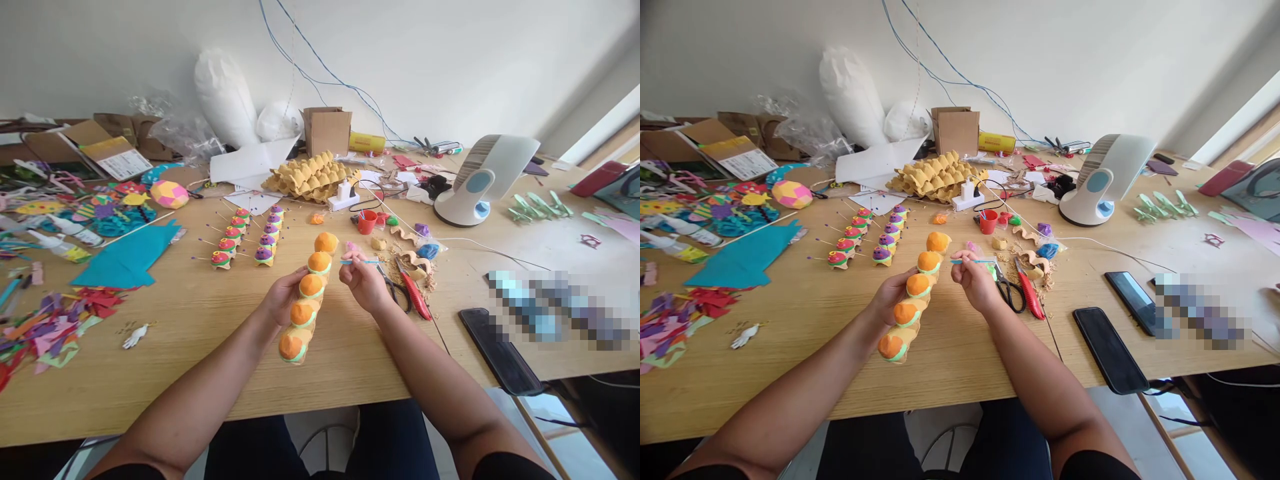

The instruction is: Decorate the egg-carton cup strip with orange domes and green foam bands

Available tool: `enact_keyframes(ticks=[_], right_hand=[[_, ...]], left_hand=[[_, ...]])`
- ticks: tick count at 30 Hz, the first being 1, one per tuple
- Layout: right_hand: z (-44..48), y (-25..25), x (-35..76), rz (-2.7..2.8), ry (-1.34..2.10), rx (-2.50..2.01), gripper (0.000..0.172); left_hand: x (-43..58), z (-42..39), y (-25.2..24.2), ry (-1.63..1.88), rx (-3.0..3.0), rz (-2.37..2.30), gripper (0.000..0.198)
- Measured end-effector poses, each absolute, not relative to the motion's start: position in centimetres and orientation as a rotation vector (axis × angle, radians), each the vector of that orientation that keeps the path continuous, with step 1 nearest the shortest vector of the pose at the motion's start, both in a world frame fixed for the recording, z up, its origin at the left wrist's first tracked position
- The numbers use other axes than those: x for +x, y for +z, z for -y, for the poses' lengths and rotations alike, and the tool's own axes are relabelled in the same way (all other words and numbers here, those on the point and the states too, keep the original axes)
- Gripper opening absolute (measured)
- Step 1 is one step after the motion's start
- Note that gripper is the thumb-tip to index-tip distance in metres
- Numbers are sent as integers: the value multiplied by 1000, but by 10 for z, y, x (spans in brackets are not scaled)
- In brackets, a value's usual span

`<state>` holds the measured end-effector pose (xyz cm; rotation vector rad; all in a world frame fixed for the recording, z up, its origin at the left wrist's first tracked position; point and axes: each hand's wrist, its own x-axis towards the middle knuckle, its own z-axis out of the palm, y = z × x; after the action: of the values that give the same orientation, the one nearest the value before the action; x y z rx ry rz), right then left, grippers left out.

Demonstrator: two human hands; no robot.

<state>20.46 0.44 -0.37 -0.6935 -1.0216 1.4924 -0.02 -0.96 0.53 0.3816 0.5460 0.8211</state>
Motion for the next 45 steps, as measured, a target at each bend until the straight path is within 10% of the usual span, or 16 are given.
enact_keyframes(ticks=[45], right_hand=[[-8, -23, 205, 939, 1805, -769, 33]], left_hand=[[11, 9, -15, 1189, 924, -743, 28]])
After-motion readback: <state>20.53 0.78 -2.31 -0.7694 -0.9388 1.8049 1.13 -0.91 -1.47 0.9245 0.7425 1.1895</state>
